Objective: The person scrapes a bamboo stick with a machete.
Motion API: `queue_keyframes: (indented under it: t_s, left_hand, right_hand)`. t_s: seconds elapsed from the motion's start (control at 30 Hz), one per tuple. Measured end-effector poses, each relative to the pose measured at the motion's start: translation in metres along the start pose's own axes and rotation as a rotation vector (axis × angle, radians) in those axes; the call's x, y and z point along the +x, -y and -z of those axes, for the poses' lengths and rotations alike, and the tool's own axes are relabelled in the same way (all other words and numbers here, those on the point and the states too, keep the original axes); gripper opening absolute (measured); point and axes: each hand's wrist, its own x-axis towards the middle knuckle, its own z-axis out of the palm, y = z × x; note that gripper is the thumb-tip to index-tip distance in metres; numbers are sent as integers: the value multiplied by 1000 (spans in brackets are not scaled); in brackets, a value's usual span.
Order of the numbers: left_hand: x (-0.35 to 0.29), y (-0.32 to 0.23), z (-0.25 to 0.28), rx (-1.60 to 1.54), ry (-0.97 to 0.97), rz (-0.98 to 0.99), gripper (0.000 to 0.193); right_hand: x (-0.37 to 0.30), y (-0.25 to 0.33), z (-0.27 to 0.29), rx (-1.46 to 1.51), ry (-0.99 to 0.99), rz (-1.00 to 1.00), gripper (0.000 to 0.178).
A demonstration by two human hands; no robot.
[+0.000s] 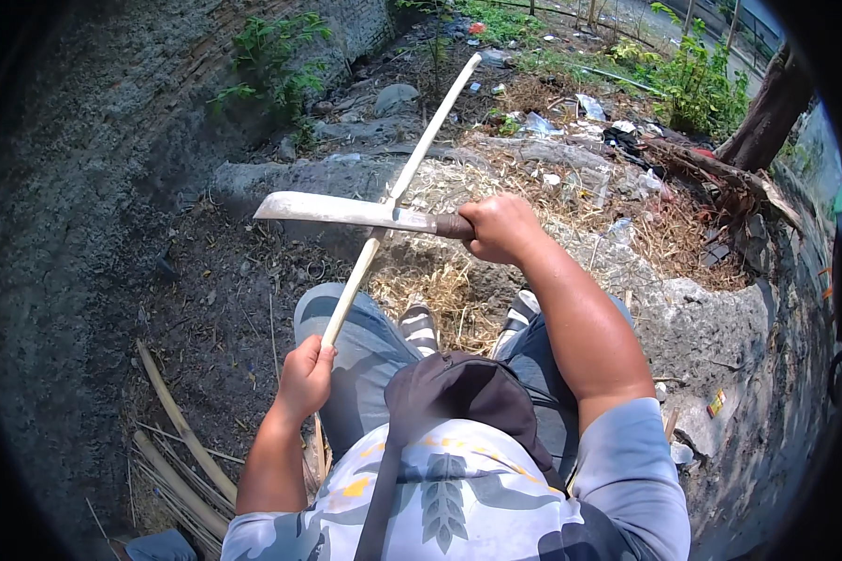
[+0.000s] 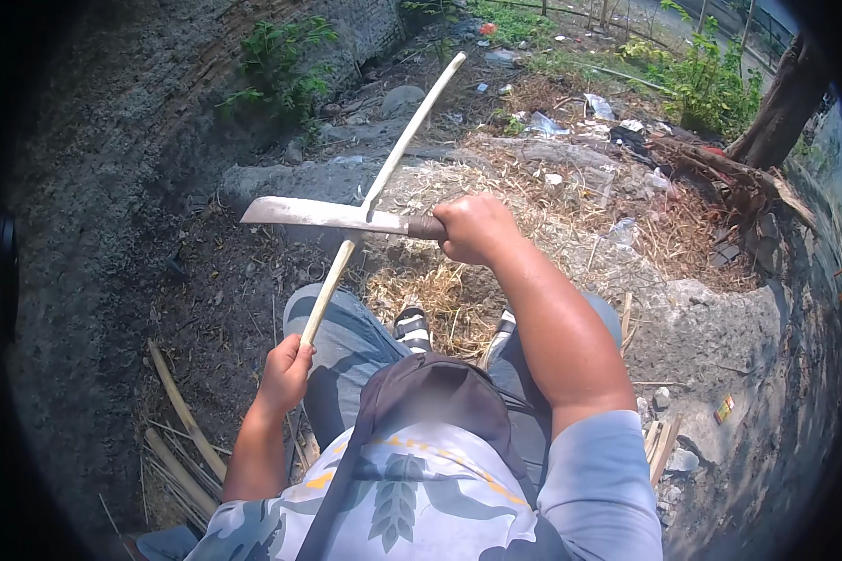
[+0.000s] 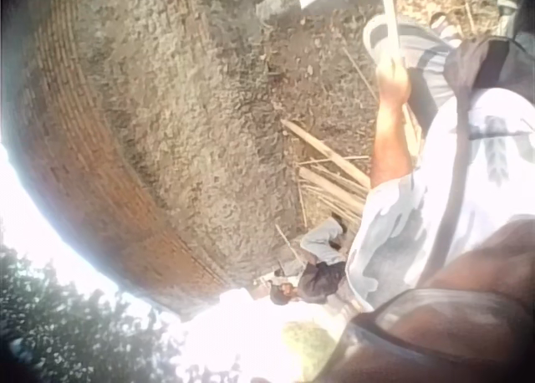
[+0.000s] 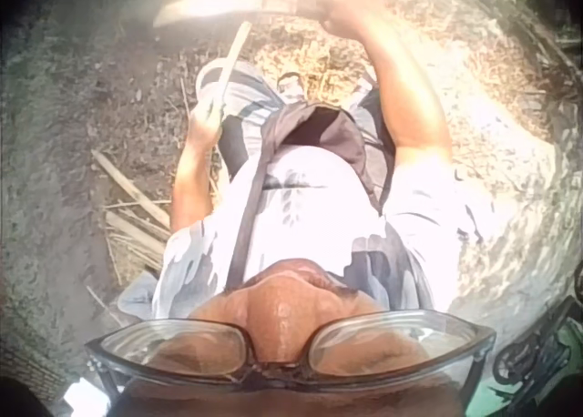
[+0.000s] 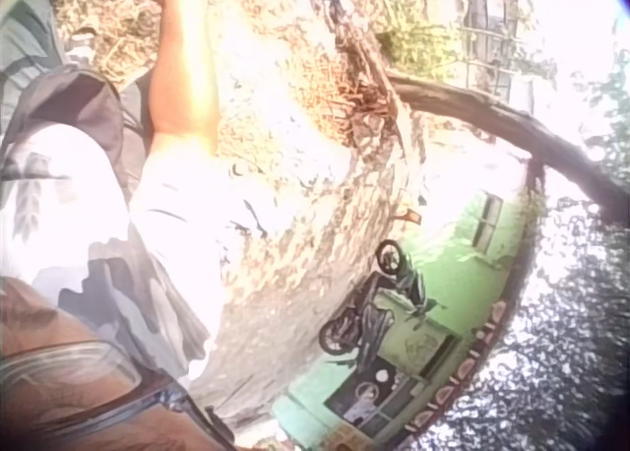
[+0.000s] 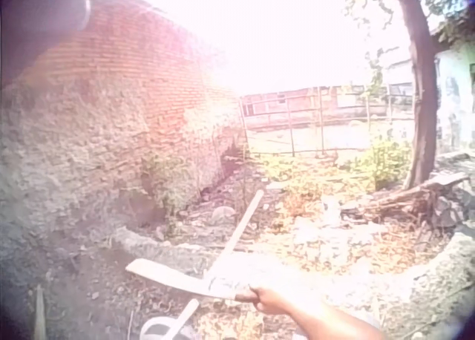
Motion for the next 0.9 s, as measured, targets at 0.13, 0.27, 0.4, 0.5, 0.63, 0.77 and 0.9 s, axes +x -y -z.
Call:
queue_keyframes:
  t_s: [0.13,0.27,0.4,0.5,0.63,0.77,0.9]
  left_hand:
    - [8,-9,-3,6,-18,-57,19]
    - [-6,-18,12,73,-5,5,19]
    - [-12,-1,15,137,-8,27,19]
    - [-16,18,10,95,-13,36,20]
    - [-15,14,7,-81,2,134,22]
    - [-7,1,8,-78,10,128,23]
    - [-28,19,26,-99,44,95,23]
  right_hand:
    - [3,21,-3,-2,-58,244,13]
    - [2,-28,0,76,-64,42,14]
    - [-5,-43,3,-37,12,-48,18]
    - [-7,-15,13,-28,43,-60,17]
    - [-3,1,20,-15,93,8,19]
    - [3,26,3,-31,56,255,15]
    - [7,-28,-2,-35,-40,67,17]
